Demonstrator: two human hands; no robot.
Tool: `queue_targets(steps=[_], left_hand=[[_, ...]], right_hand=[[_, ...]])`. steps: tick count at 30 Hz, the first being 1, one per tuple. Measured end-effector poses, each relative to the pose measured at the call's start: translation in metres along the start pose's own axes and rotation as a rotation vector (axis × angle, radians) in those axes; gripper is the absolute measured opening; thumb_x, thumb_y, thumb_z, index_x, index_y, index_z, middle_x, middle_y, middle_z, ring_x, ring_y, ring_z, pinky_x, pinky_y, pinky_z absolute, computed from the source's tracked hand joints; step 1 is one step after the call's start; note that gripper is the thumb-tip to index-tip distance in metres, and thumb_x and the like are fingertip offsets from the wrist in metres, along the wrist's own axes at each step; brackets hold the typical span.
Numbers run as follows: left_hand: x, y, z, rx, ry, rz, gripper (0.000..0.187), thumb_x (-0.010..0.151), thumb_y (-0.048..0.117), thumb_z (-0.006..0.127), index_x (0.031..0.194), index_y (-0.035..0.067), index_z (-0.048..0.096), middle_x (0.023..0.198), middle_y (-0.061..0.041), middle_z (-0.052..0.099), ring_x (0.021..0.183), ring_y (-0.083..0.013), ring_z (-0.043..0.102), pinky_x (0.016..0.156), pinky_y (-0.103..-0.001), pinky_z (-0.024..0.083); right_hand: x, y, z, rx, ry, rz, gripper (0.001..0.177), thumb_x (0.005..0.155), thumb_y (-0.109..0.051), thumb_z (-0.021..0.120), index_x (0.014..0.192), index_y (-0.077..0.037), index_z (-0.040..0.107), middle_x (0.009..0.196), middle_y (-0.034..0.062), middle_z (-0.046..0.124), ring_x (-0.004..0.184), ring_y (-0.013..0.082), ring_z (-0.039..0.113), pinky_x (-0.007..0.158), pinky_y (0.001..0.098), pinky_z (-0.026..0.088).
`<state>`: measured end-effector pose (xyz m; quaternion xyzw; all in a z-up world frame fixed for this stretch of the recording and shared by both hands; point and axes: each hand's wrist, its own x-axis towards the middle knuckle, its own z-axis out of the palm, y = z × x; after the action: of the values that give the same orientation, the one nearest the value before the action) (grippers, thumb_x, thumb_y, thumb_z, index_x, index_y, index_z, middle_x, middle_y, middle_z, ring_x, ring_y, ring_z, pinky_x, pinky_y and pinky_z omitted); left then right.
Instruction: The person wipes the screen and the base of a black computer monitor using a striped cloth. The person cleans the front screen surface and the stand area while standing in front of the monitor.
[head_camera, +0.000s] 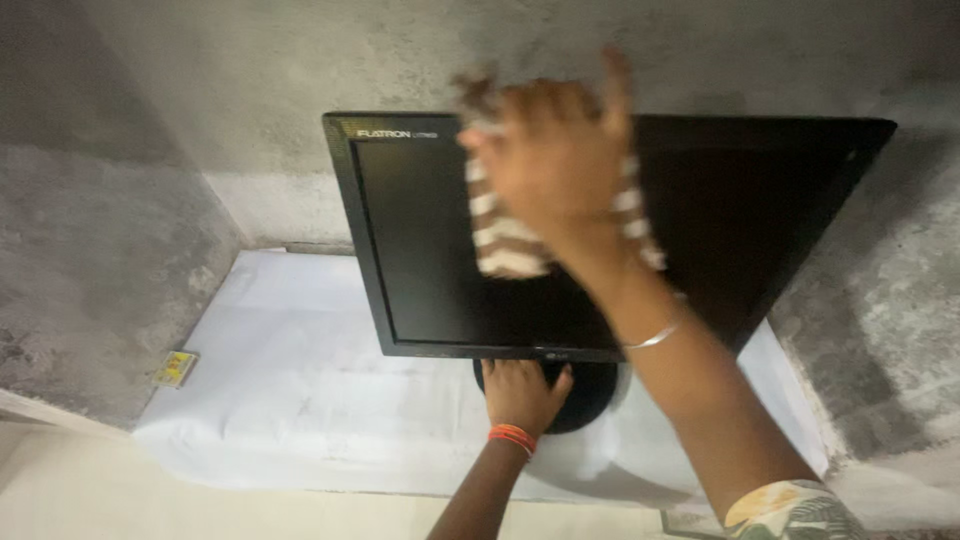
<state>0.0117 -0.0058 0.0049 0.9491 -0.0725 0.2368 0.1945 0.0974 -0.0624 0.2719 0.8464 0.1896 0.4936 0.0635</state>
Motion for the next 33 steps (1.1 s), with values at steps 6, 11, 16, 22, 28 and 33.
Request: queue_targets(steps=[6, 11, 16, 22, 28, 33], left_hand=[[-0.001, 0.003, 0.0, -0.097, -0.04, -0.044, 0.065, 0.079, 0.053, 0.069, 0.104, -0.007, 0.069, 0.102, -0.025, 0.07, 0.104, -0.04, 0.062, 0.107, -0.055, 0.032], [0.002, 0.005, 0.002, -0.036, -0.167, -0.08, 0.063, 0.082, 0.056, 0.066, 0.099, -0.005, 0.07, 0.102, -0.024, 0.07, 0.107, -0.0382, 0.063, 0.111, -0.053, 0.031], [0.001, 0.004, 0.009, 0.05, -0.12, -0.038, 0.069, 0.082, 0.06, 0.064, 0.099, -0.006, 0.069, 0.101, -0.025, 0.07, 0.104, -0.0397, 0.063, 0.108, -0.054, 0.032], [0.002, 0.007, 0.008, 0.019, -0.269, -0.105, 0.067, 0.086, 0.06, 0.059, 0.105, -0.003, 0.068, 0.103, -0.022, 0.071, 0.108, -0.0371, 0.064, 0.116, -0.054, 0.03], [-0.004, 0.001, 0.027, 0.068, 0.006, 0.023, 0.071, 0.081, 0.06, 0.064, 0.102, -0.008, 0.067, 0.103, -0.026, 0.071, 0.107, -0.0397, 0.064, 0.108, -0.057, 0.031], [-0.004, 0.001, 0.024, 0.051, -0.107, -0.026, 0.071, 0.084, 0.059, 0.063, 0.103, -0.009, 0.067, 0.099, -0.023, 0.071, 0.106, -0.0376, 0.064, 0.113, -0.055, 0.03]], right_hand=[[-0.065, 0.118, 0.006, -0.101, 0.237, 0.066, 0.038, 0.118, -0.025, 0.042, 0.108, -0.009, 0.075, 0.098, 0.0066, 0.074, 0.095, 0.0219, 0.07, 0.128, 0.0485, 0.014], [-0.106, 0.194, -0.001, -0.129, 0.247, 0.207, 0.05, 0.118, -0.024, 0.03, 0.098, -0.002, 0.072, 0.093, 0.0141, 0.07, 0.091, 0.0294, 0.064, 0.122, 0.0497, 0.029], [-0.128, 0.2, -0.002, -0.003, 0.368, 0.324, 0.052, 0.12, -0.033, 0.03, 0.117, 0.009, 0.06, 0.11, 0.0271, 0.068, 0.103, 0.0415, 0.066, 0.09, 0.0484, 0.052], [-0.171, 0.181, 0.018, 0.294, 0.298, 0.738, 0.047, 0.116, -0.037, 0.038, 0.138, 0.004, 0.047, 0.106, 0.0211, 0.071, 0.095, 0.0305, 0.072, 0.082, 0.0441, 0.057], [-0.258, 0.142, 0.049, 0.237, 0.335, 0.706, 0.049, 0.118, -0.026, 0.042, 0.156, 0.005, 0.034, 0.13, 0.0254, 0.067, 0.114, 0.0351, 0.07, 0.096, 0.0423, 0.056], [-0.32, 0.105, 0.065, 0.464, 0.278, 0.879, 0.05, 0.111, -0.026, 0.042, 0.15, 0.005, 0.038, 0.119, 0.0241, 0.07, 0.106, 0.0346, 0.072, 0.088, 0.0425, 0.055]])
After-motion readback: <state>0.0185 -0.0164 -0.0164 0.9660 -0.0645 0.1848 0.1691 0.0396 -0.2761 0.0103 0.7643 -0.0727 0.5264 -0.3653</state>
